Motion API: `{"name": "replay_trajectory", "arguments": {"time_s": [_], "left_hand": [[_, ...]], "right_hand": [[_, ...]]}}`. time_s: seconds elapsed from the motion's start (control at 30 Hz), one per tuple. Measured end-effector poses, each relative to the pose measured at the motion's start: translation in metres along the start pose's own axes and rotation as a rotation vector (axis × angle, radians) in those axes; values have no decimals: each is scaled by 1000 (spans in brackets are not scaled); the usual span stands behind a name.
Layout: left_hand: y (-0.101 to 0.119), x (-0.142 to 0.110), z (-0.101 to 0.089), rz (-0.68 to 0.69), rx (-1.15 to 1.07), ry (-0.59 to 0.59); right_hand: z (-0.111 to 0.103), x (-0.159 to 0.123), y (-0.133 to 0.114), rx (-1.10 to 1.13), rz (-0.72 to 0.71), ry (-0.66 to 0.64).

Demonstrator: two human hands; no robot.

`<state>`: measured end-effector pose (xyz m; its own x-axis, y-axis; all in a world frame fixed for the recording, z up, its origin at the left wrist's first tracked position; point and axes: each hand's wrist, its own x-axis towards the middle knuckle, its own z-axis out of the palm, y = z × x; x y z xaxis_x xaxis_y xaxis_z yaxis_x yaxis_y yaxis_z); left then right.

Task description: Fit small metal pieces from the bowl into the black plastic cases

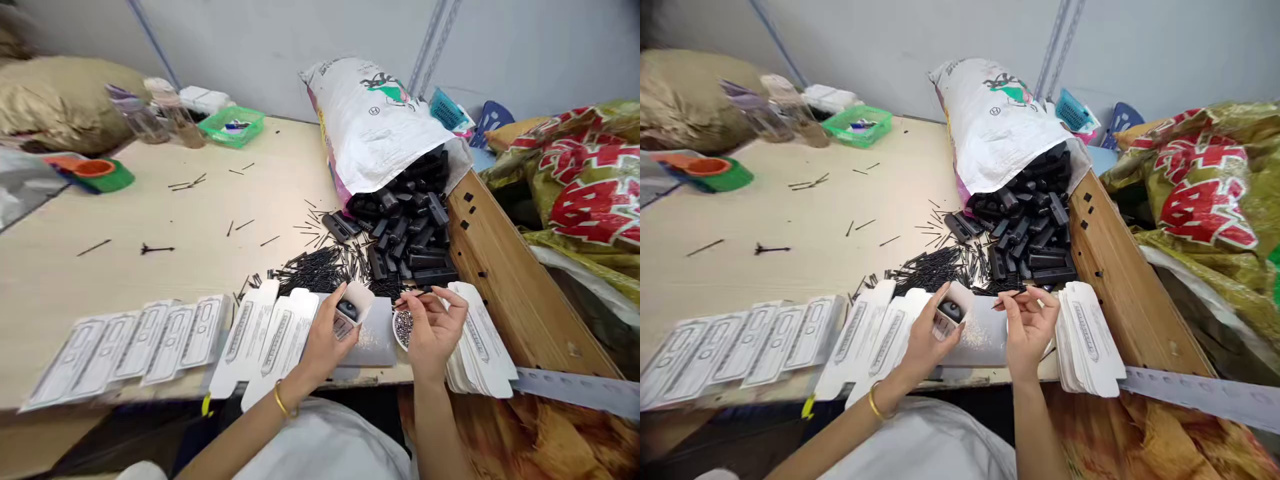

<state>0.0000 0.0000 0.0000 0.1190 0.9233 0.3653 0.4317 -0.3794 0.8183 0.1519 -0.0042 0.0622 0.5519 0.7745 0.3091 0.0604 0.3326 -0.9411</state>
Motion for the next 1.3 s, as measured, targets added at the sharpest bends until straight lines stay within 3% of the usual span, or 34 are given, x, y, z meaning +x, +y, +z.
{"name": "replay_trajectory", "arguments": {"time_s": [0.17, 0.33, 0.5, 0.77, 0.87, 1.0, 1.3], "left_hand": [[-2, 5, 1, -94, 30, -41], [-5, 7, -2, -102, 84, -117], [-15, 6, -2, -28, 147, -242], [-23, 5, 2, 82, 175, -429], [-19, 6, 0, 111, 167, -442], [-20, 6, -2, 161, 165, -428], [-25, 2, -15, 264, 80, -387]], "right_hand": [[-7, 1, 15, -52, 78, -172], [-11, -1, 18, -431, -11, -459], [-7, 3, 29, -569, -92, -764], [-5, 24, 48, -756, -6, -1164], [-3, 22, 54, -666, 36, -1174], [3, 16, 62, -499, 225, -1118], [8, 13, 40, -568, 309, -1116]]}}
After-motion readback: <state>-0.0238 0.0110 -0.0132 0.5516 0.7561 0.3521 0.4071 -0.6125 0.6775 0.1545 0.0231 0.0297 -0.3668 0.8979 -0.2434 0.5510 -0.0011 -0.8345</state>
